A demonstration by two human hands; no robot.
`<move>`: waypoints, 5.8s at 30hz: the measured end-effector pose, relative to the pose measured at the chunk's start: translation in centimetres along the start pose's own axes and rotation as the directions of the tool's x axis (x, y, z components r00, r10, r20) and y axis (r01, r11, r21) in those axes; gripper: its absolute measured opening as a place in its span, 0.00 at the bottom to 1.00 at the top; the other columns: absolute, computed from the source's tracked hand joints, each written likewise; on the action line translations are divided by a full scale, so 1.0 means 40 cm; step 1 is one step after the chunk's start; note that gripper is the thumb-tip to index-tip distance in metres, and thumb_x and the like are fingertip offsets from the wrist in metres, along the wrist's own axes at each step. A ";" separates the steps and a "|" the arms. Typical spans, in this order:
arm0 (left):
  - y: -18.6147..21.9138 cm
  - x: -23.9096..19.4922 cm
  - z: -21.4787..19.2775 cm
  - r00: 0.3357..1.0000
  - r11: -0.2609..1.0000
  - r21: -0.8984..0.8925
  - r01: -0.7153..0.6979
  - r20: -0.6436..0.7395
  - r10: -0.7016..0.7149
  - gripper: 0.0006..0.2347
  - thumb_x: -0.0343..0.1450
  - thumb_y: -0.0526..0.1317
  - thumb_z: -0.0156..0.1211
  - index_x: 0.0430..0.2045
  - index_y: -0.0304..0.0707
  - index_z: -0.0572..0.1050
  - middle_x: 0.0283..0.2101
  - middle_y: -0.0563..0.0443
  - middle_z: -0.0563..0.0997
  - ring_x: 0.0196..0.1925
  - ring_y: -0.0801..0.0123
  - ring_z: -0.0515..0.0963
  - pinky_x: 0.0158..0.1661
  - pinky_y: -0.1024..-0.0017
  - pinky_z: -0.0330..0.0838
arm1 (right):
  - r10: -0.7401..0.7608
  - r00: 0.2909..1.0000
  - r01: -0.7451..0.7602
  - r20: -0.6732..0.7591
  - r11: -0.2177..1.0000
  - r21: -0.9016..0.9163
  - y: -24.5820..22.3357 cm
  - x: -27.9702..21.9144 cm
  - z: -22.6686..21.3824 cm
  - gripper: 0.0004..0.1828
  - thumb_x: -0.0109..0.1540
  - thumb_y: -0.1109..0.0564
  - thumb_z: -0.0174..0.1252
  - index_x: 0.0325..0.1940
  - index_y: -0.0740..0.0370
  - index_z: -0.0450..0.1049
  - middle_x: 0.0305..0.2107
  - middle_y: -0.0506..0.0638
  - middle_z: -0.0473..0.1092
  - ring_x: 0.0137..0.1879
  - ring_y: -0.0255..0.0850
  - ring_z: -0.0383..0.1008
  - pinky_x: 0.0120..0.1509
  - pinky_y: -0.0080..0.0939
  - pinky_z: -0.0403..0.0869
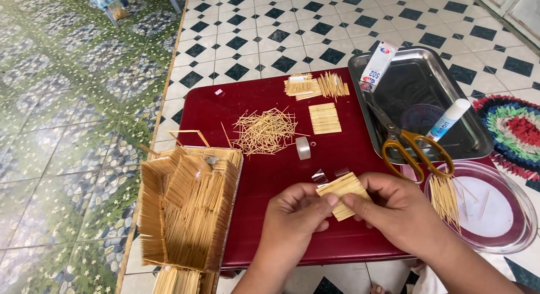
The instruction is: The person tapes a small rectangular mat of thin wooden sticks and then inserts it into the side of a larger partially assembled wooden stick basket. The person uses scissors to cut tape and hands to position and press the mat into place.
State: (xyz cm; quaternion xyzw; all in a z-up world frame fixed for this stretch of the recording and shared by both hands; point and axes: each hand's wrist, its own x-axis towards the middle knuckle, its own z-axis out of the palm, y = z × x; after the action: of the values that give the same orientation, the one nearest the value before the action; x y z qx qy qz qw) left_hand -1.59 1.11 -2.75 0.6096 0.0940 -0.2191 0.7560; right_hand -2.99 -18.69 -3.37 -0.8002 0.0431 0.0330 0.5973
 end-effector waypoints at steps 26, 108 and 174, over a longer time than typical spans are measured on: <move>-0.003 -0.017 0.031 0.984 0.863 -0.497 -0.088 -0.181 -0.004 0.04 0.71 0.34 0.70 0.32 0.32 0.81 0.28 0.40 0.84 0.30 0.65 0.82 0.33 0.72 0.79 | -0.783 0.622 0.527 0.018 0.401 -0.749 -0.023 -0.018 0.023 0.34 0.52 0.46 0.76 0.61 0.52 0.75 0.54 0.52 0.69 0.50 0.45 0.69 0.57 0.48 0.72; 0.184 -0.181 -0.378 0.809 0.681 0.611 0.404 -0.586 0.046 0.25 0.64 0.36 0.43 0.54 0.44 0.80 0.48 0.46 0.85 0.48 0.59 0.78 0.46 0.63 0.70 | 0.192 0.947 -0.110 -0.256 0.947 0.301 -0.063 0.019 0.021 0.10 0.67 0.61 0.61 0.50 0.64 0.82 0.44 0.56 0.81 0.51 0.42 0.78 0.47 0.41 0.80; 0.219 0.028 -0.148 0.656 0.351 0.647 -0.677 0.315 0.686 0.11 0.72 0.39 0.56 0.44 0.41 0.83 0.40 0.38 0.86 0.45 0.41 0.86 0.42 0.51 0.82 | -0.106 0.981 0.120 -0.162 0.989 0.084 -0.061 0.106 0.049 0.10 0.64 0.62 0.63 0.43 0.67 0.88 0.16 0.61 0.70 0.23 0.42 0.68 0.28 0.43 0.74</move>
State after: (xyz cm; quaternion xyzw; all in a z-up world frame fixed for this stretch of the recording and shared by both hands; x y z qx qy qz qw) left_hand 4.04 7.97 3.11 0.8365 -0.2569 0.0999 0.4736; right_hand 1.49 -16.24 -2.03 -0.7725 0.0461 -0.0664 0.6299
